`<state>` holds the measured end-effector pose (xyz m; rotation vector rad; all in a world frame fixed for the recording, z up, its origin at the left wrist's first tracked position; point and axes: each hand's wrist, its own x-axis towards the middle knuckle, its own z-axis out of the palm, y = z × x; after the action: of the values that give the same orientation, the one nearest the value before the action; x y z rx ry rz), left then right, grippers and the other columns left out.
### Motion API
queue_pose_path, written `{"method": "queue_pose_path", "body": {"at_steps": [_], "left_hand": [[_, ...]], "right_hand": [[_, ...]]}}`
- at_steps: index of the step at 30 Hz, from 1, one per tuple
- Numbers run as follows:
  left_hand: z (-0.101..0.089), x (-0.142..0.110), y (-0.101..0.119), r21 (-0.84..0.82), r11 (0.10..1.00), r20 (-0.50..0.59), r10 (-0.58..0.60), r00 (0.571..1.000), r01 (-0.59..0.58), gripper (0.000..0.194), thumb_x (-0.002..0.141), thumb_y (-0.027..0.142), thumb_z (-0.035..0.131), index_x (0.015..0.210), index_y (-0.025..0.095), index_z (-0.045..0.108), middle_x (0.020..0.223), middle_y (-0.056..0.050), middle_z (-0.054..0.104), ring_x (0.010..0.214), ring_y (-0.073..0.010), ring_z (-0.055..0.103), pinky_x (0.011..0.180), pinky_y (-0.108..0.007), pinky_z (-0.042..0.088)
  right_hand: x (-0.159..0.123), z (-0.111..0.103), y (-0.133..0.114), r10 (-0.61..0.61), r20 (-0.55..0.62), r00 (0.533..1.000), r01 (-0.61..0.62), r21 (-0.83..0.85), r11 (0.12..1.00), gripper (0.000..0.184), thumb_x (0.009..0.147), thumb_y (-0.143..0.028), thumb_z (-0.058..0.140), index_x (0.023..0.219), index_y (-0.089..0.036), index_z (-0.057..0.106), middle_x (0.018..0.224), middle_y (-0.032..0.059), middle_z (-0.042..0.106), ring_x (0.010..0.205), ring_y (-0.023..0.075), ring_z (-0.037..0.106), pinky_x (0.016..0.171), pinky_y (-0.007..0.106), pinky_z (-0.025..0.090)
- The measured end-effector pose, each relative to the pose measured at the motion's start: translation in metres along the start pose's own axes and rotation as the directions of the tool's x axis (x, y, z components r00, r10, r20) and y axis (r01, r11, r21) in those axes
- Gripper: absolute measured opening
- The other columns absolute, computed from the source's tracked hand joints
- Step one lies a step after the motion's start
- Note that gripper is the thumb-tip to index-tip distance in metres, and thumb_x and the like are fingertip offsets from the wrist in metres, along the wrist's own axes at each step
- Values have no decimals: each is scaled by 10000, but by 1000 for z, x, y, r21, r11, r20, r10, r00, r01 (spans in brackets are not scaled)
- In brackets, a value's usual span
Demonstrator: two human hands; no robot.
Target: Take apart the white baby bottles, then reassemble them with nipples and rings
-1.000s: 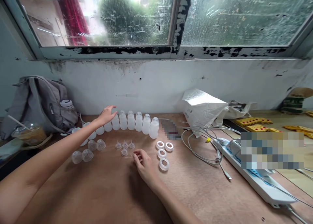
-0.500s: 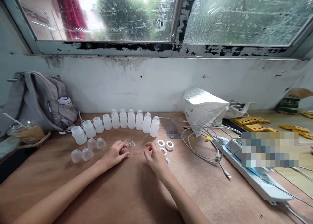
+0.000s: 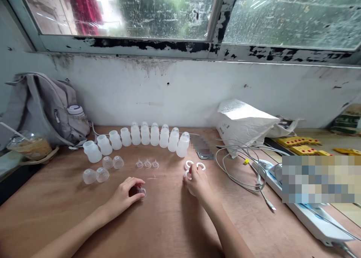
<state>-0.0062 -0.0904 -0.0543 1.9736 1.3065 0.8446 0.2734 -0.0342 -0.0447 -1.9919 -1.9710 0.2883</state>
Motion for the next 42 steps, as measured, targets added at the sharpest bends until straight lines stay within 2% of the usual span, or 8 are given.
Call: {"method": "queue_pose_path", "body": {"at_steps": [3,7,10,15,23,31,39,42], "left_hand": [[-1,-1,0,-114,991,-8,-70,998,68,343,686,238,650,1016,252,556,926,-30,611,865,-178,574,802,-304,452],[-6,1,-1,-308,943,-73,-156,985,127,252,762,290,556,1006,227,550,930,-45,615,861,-176,582,756,-284,464],[-8,3,-4,-437,887,-143,-233,962,150,212,780,335,526,942,202,561,891,-48,617,857,-178,588,744,-276,472],[-8,3,-7,-459,876,-175,-256,951,151,173,783,324,518,896,202,565,893,-36,629,863,-175,594,769,-275,470],[-10,1,-3,-289,945,-48,-173,984,152,113,791,268,501,805,212,599,780,-14,647,680,-151,573,639,-256,453],[-9,1,-2,-231,963,-28,-148,989,137,116,792,262,496,796,229,607,782,-14,650,714,-160,585,663,-262,459],[-2,0,-4,-67,998,-26,-9,1000,8,116,738,273,601,841,233,634,809,-21,586,756,-163,569,692,-257,453],[0,-1,-4,-53,999,-26,4,1000,-6,94,770,287,568,798,239,645,831,-27,573,765,-160,572,719,-257,455]], "right_hand": [[-8,2,-19,-218,-81,973,232,268,935,146,734,-282,536,831,-209,455,866,57,582,765,203,572,667,318,442],[-33,10,-54,-371,-297,880,472,459,753,218,771,-258,544,966,-214,457,1033,104,590,986,243,558,800,375,456],[-54,24,-76,-473,-239,848,524,509,683,293,795,-190,516,1071,-233,425,1146,109,553,1063,234,534,889,393,435],[-68,48,-92,-641,-84,763,579,530,620,440,804,-85,424,1209,-249,370,1198,92,515,1117,210,483,917,387,430],[-64,52,-90,-617,-67,784,549,538,640,472,790,-106,477,1226,-250,369,1155,82,541,1046,212,519,879,368,448],[-65,51,-90,-604,-95,791,560,508,654,484,756,-99,501,1204,-260,413,1080,64,578,976,213,539,828,349,466],[-64,53,-92,-602,-61,796,546,499,673,445,779,-104,498,1194,-245,421,1074,72,580,950,217,523,819,362,449],[-64,53,-91,-591,-49,805,531,502,682,411,782,-117,504,1168,-239,434,1058,75,578,941,219,521,810,359,448]]}}
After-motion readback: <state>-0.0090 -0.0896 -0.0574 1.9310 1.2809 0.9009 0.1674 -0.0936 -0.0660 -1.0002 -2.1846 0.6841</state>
